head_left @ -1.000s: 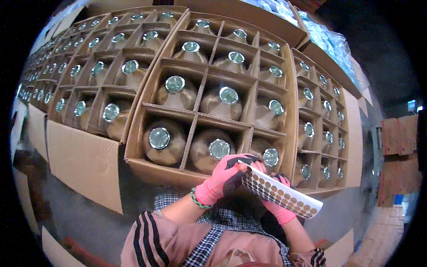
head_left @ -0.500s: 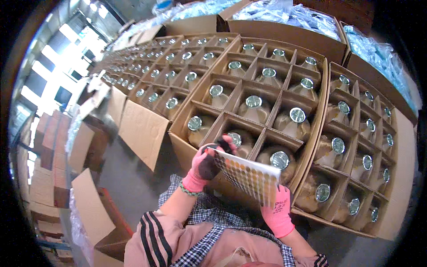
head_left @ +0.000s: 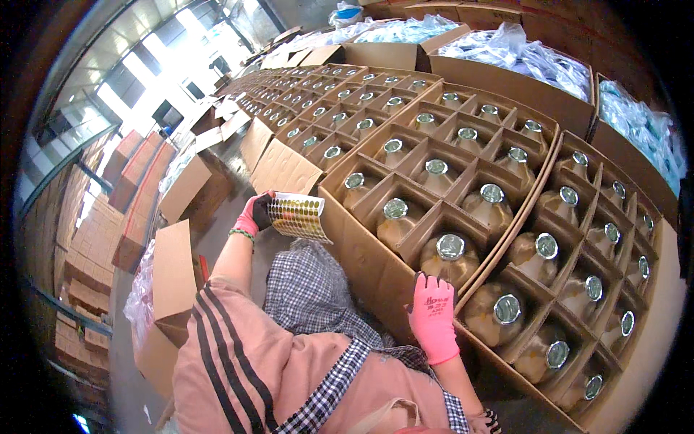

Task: The person applies round stickers to the lids of glass jars arranged in cardboard boxes. They peel individual stickers from a sheet and press them onto the metal caps of the jars one by one.

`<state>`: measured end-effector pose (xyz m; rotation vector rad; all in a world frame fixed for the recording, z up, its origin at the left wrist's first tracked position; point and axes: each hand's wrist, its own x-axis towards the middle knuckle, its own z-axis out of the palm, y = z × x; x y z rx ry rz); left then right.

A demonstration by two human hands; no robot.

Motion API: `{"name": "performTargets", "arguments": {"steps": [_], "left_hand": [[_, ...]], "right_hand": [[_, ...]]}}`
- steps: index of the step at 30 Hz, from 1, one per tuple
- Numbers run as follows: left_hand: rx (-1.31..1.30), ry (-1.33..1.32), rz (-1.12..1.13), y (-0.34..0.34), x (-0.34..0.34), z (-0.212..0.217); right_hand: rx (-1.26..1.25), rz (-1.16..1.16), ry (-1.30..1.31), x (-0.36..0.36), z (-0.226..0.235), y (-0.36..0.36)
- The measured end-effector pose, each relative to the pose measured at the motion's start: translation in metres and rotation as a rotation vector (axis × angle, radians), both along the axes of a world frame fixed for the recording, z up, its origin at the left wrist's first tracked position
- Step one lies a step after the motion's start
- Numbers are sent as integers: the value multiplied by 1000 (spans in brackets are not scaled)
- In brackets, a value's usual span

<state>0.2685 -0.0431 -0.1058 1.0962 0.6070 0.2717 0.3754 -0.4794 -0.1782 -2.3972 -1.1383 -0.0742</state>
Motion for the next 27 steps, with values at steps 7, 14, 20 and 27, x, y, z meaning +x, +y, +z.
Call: {"name": "performTargets", "arguments": {"steps": [7, 14, 20, 27], "left_hand": [[151, 269, -4, 78, -19, -61], [-145, 202, -262, 72, 26, -63], [385, 373, -598, 83, 56, 31], [172, -490, -559, 77, 132, 66]], "right_hand": [[-13, -43, 101, -5, 23, 6], [-255, -254, 92, -12, 30, 34], [-498, -351, 62, -5, 28, 65], [-532, -483, -123, -13, 21, 64]]}}
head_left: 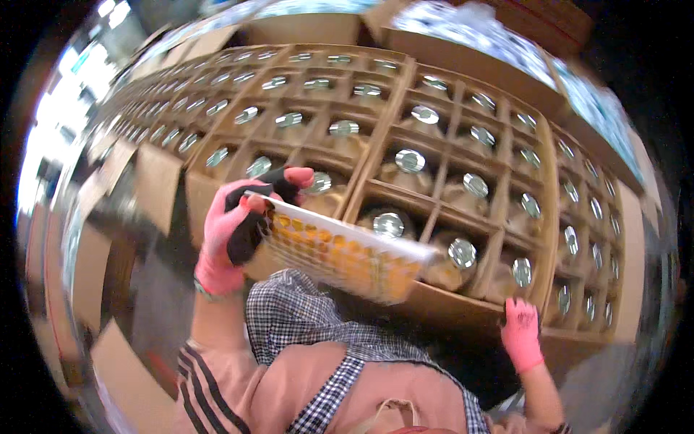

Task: The person applies round stickers to the lids of glass jars arranged in cardboard boxes. They peel individual stickers from a sheet and press them onto the metal caps of the jars one by one.

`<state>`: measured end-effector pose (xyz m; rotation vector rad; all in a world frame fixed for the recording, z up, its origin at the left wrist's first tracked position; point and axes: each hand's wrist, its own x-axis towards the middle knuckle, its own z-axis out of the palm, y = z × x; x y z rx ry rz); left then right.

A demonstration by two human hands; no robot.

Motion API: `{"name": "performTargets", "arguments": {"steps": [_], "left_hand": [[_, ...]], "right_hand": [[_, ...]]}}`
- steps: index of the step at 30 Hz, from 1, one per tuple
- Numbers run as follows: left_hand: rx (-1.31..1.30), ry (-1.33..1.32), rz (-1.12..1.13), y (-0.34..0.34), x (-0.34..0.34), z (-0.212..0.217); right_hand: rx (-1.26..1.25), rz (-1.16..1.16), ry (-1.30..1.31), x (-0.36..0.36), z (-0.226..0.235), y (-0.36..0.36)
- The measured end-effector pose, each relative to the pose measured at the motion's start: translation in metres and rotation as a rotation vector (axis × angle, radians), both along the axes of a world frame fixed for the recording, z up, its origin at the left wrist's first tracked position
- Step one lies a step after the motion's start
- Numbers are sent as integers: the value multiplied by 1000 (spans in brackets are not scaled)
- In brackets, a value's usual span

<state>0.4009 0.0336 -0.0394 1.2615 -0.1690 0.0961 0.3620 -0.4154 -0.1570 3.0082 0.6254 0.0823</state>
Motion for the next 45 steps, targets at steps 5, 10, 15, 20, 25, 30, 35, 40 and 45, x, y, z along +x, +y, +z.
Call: {"name": "performTargets", "arguments": {"steps": [5, 10, 15, 20, 25, 30, 35, 40, 45], "left_hand": [[-289, 155, -122, -68, 40, -88], [-307, 361, -416, -73, 39, -124], [-483, 437, -586, -53, 33, -115], [-187, 382, -408, -30, 36, -118], [-414, 377, -366, -34, 40, -123], [-374, 359, -392, -30, 40, -135], [-275, 298, -403, -36, 32, -128], [-149, 254, -379, -51, 27, -120], [20, 145, -320, -79, 25, -125]], "right_hand": [[-55, -201, 130, 10, -1, 35], [-156, -308, 67, 8, -4, 41], [-202, -415, 88, -3, -21, 28], [-276, -454, 234, 3, -25, 19], [-319, -500, 214, 4, -6, 50], [-259, -479, 161, 11, -13, 48], [-188, -489, 184, 8, -7, 50], [54, -414, -5, 16, 39, 72], [878, -164, -308, 9, 114, 148]]}}
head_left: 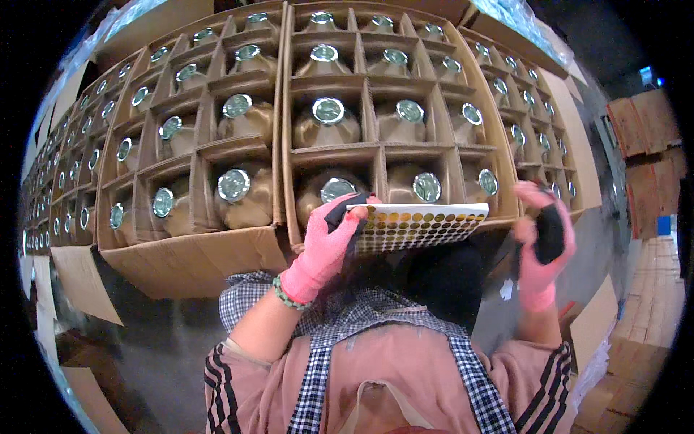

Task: The person applies round stickers to the lids of glass jars arranged in cardboard boxes. They peel individual stickers from a sheet and press them onto the metal caps of the jars one by one.

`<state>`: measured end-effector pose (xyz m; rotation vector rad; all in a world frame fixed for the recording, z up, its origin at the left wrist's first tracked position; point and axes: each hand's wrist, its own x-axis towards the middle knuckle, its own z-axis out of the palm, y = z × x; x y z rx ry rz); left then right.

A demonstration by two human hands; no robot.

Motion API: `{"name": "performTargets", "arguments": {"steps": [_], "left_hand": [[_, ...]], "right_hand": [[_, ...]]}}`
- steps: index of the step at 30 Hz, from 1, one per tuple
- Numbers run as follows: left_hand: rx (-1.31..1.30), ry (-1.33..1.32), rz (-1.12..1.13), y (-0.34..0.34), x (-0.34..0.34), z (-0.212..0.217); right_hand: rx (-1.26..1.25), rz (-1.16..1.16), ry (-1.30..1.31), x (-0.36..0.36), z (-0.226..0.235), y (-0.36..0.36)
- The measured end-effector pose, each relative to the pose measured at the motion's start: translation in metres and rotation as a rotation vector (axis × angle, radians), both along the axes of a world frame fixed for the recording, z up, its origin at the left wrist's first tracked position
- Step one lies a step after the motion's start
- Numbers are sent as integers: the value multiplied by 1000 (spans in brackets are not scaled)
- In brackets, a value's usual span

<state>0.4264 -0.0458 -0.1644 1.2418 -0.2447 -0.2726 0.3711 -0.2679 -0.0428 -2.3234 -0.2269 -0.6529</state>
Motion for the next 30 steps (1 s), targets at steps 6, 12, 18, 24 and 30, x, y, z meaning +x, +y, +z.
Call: {"name": "performTargets", "arguments": {"steps": [6, 12, 18, 24, 30], "left_hand": [[50, -207, -12, -23, 4, -2], [90, -273, -101, -20, 9, -4], [-44, -93, -69, -19, 11, -9], [0, -3, -52, -22, 6, -5], [80, -59, -49, -20, 6, -10]], "right_hand": [[-474, 196, 146, 28, -30, 37], [-407, 172, 305, 29, -34, 34], [-387, 187, 290, 37, -33, 43], [-516, 165, 138, 42, -30, 46], [-598, 237, 6, 45, -37, 51]]}}
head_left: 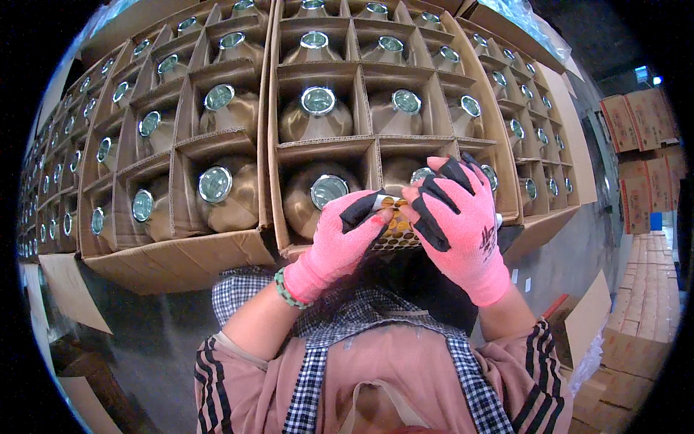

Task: The person applies round stickers to the lids of glass jars arranged in cardboard boxes. They peel individual stickers from a sheet and press them onto the metal caps of the jars one by one.

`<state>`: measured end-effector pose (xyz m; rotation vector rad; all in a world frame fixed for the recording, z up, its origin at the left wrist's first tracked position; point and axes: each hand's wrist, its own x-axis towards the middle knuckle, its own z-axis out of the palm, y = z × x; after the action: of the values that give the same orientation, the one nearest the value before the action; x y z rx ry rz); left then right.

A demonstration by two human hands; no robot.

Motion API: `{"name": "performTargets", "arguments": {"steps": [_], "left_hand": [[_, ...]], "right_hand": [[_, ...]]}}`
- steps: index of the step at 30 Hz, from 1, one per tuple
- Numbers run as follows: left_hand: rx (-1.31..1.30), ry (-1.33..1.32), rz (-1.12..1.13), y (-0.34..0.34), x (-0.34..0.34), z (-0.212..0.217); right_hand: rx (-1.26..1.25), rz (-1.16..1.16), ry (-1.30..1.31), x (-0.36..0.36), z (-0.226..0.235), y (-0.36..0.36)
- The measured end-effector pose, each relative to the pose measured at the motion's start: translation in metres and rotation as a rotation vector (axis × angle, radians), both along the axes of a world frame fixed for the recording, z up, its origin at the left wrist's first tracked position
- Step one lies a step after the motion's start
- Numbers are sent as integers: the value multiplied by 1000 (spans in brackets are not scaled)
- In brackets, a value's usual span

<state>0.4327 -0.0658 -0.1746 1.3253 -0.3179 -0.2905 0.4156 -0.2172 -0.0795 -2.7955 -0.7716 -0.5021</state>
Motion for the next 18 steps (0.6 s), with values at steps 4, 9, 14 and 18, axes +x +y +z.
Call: {"name": "performTargets", "arguments": {"steps": [4, 9, 14, 18], "left_hand": [[-1, -7, -2, -1, 0, 1], [-36, -4, 13, -1, -1, -1], [35, -40, -16, 1, 1, 1], [-47, 39, -44, -1, 1, 4]], "right_hand": [[28, 16, -8, -3, -3, -1], [179, -57, 33, 0, -6, 2], [203, -25, 10, -1, -11, 0], [201, -9, -2, -1, -9, -1]]}}
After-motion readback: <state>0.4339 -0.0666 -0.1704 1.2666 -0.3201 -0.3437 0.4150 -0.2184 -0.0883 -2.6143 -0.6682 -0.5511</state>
